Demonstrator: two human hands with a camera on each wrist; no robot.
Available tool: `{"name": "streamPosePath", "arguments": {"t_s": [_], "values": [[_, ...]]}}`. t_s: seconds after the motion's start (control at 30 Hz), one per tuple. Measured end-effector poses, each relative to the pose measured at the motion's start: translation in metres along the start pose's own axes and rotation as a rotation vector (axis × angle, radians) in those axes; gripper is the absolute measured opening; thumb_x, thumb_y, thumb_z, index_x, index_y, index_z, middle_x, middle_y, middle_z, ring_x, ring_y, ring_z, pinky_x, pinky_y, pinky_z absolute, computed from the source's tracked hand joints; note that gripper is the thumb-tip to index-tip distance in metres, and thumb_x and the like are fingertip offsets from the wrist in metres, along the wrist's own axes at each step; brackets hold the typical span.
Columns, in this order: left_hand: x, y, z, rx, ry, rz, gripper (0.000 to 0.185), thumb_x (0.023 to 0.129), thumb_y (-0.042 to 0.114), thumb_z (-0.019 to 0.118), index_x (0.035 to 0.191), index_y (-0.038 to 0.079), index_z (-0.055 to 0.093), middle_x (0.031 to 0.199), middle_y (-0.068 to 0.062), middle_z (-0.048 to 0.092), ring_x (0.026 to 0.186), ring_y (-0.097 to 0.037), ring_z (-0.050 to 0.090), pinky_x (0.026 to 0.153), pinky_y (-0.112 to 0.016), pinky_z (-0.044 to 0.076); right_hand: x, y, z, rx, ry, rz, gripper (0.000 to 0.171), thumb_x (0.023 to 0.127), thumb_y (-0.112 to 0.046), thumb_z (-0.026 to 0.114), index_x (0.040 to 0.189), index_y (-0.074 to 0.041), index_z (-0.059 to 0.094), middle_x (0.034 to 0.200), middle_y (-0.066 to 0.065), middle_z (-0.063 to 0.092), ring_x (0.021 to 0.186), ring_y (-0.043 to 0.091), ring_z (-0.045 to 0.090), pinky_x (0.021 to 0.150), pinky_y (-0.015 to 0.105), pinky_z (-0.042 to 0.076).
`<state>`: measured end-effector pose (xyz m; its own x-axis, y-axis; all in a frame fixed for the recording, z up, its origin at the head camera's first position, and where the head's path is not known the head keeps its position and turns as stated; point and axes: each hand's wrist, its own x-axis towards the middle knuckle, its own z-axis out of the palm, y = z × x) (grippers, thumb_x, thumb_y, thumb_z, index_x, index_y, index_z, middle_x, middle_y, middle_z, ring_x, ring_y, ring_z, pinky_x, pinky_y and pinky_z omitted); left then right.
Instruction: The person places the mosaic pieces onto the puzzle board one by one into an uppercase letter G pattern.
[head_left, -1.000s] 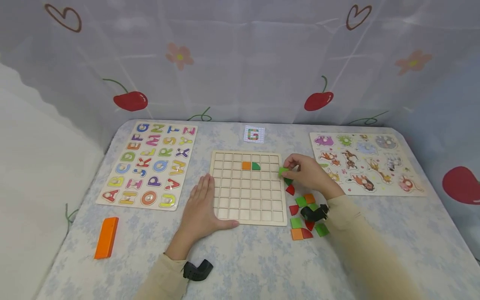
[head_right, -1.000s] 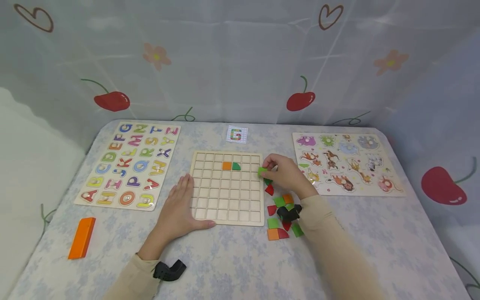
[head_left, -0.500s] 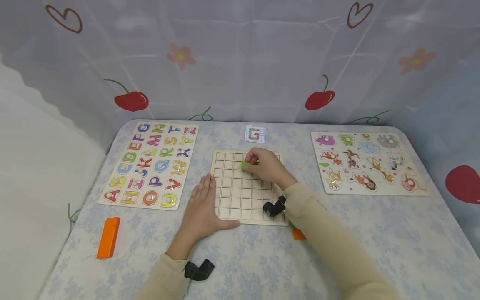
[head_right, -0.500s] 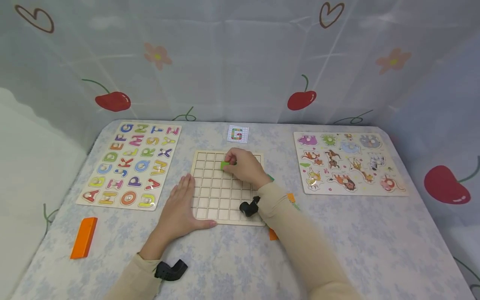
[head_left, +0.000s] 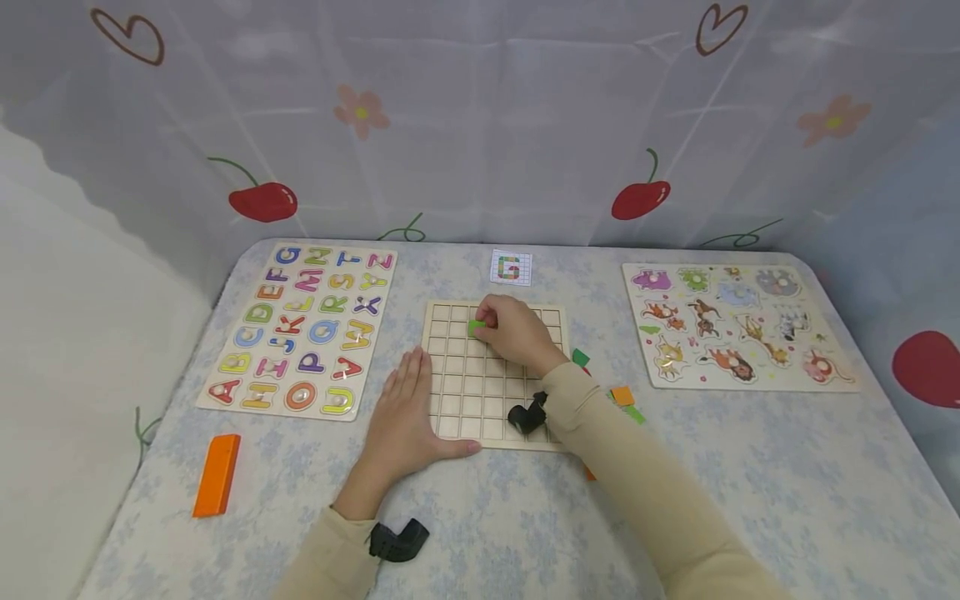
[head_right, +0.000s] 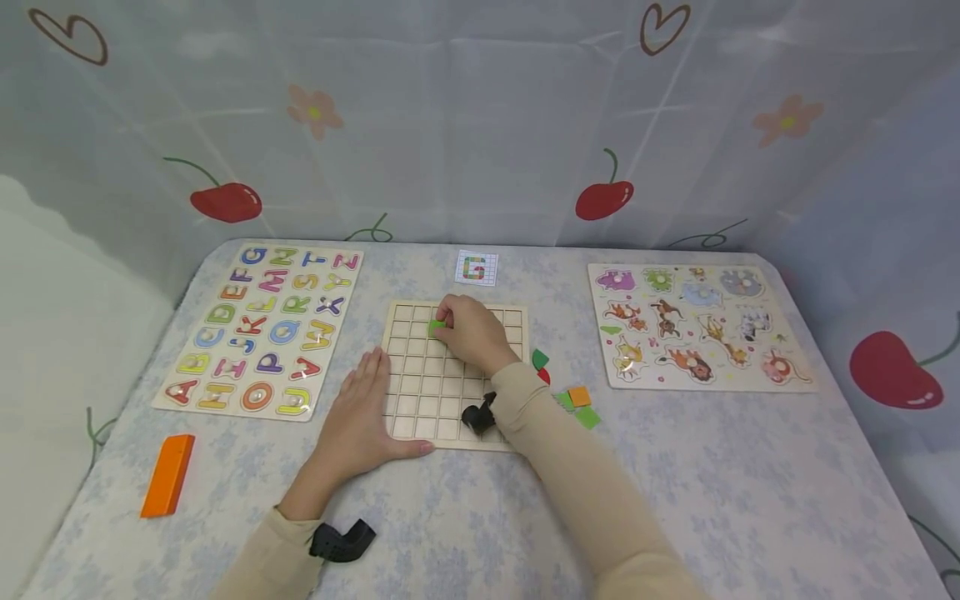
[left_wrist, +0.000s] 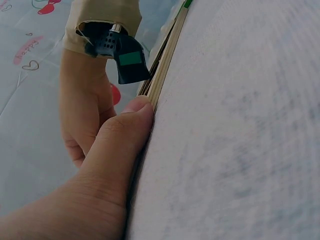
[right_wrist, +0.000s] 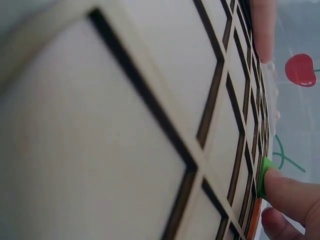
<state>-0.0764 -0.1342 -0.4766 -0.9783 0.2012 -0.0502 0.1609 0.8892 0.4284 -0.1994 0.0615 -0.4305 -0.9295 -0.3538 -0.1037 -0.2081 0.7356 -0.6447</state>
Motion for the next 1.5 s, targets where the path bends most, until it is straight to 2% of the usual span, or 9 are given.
{"name": "streamPosePath", "arguments": {"t_s": [0.23, 0.37, 0.53, 0.67, 0.77, 0.87, 1.07, 1.33, 1.5], "values": [[0.000, 0.001, 0.000, 0.003, 0.001, 0.001, 0.151, 0.054, 0.095, 0.061, 0.159, 0.003, 0.003, 0.168, -0.012, 0.000, 0.157, -0.026, 0.000, 0.128, -0.045, 0.009, -0.002, -0.002, -0.001, -0.125, -0.034, -0.015, 0.018, 0.095, -0.027, 0.068, 0.109, -0.015, 0.070, 0.095, 0.002, 0.058, 0.077, 0.018, 0.052, 0.065, 0.029, 0.043], [0.000, 0.001, 0.000, 0.005, 0.001, 0.001, 0.151, 0.054, 0.095, 0.061, 0.159, 0.003, 0.003, 0.168, -0.012, 0.000, 0.157, -0.026, 0.000, 0.128, -0.046, 0.009, -0.011, -0.001, -0.012, -0.184, -0.088, -0.058, 0.022, 0.095, -0.025, 0.067, 0.115, -0.016, 0.072, 0.105, 0.000, 0.059, 0.084, 0.017, 0.055, 0.071, 0.031, 0.049], [0.000, 0.001, -0.001, 0.002, -0.002, -0.004, 0.151, 0.054, 0.093, 0.063, 0.159, 0.003, 0.003, 0.169, -0.012, 0.000, 0.157, -0.026, 0.000, 0.128, -0.045, 0.009, -0.026, 0.008, -0.035, -0.137, -0.084, -0.051, 0.025, 0.097, -0.017, 0.063, 0.122, -0.016, 0.069, 0.112, 0.004, 0.058, 0.092, 0.021, 0.057, 0.080, 0.037, 0.051], [0.000, 0.000, -0.001, -0.004, -0.003, -0.010, 0.151, 0.054, 0.092, 0.065, 0.159, 0.003, 0.002, 0.169, -0.011, -0.001, 0.157, -0.026, -0.001, 0.128, -0.046, 0.008, -0.040, 0.028, -0.056, -0.133, -0.060, 0.012, 0.029, 0.099, -0.017, 0.060, 0.128, -0.014, 0.064, 0.110, 0.006, 0.060, 0.087, 0.023, 0.054, 0.074, 0.036, 0.048], [0.000, 0.000, 0.000, -0.010, -0.005, -0.013, 0.151, 0.054, 0.092, 0.065, 0.159, 0.004, 0.001, 0.169, -0.010, -0.002, 0.157, -0.026, -0.002, 0.128, -0.046, 0.008, -0.050, 0.048, -0.069, -0.140, -0.078, 0.058, 0.028, 0.099, -0.016, 0.059, 0.127, -0.014, 0.065, 0.106, 0.005, 0.062, 0.088, 0.023, 0.053, 0.074, 0.036, 0.048], [0.000, 0.000, 0.001, -0.014, -0.003, -0.009, 0.151, 0.054, 0.093, 0.064, 0.159, 0.004, 0.002, 0.169, -0.010, -0.002, 0.157, -0.026, -0.002, 0.127, -0.046, 0.008, -0.059, 0.064, -0.078, -0.144, -0.126, 0.088, 0.029, 0.098, -0.012, 0.059, 0.126, -0.012, 0.066, 0.106, 0.008, 0.063, 0.093, 0.024, 0.053, 0.081, 0.039, 0.051], [0.000, 0.001, 0.001, -0.012, -0.001, -0.005, 0.151, 0.054, 0.094, 0.063, 0.159, 0.004, 0.002, 0.169, -0.010, -0.001, 0.157, -0.026, -0.001, 0.127, -0.047, 0.008, -0.073, 0.082, -0.084, -0.119, -0.190, 0.136, 0.034, 0.095, -0.011, 0.063, 0.129, -0.013, 0.064, 0.111, 0.011, 0.062, 0.098, 0.026, 0.054, 0.087, 0.043, 0.052], [0.000, 0.000, 0.001, -0.017, -0.001, -0.007, 0.151, 0.054, 0.093, 0.063, 0.159, 0.004, 0.002, 0.169, -0.010, 0.000, 0.157, -0.027, 0.000, 0.127, -0.047, 0.008, -0.080, 0.088, -0.082, -0.100, -0.173, 0.168, 0.029, 0.094, -0.013, 0.065, 0.123, -0.014, 0.066, 0.107, 0.009, 0.059, 0.099, 0.025, 0.051, 0.084, 0.037, 0.050], [-0.001, 0.001, 0.000, -0.026, 0.002, -0.005, 0.151, 0.054, 0.092, 0.065, 0.159, 0.004, 0.003, 0.169, -0.010, 0.000, 0.157, -0.027, 0.000, 0.127, -0.047, 0.008, -0.082, 0.091, -0.083, -0.097, -0.147, 0.166, 0.019, 0.093, -0.017, 0.068, 0.111, -0.011, 0.066, 0.097, 0.008, 0.059, 0.088, 0.024, 0.052, 0.074, 0.033, 0.047]]}}
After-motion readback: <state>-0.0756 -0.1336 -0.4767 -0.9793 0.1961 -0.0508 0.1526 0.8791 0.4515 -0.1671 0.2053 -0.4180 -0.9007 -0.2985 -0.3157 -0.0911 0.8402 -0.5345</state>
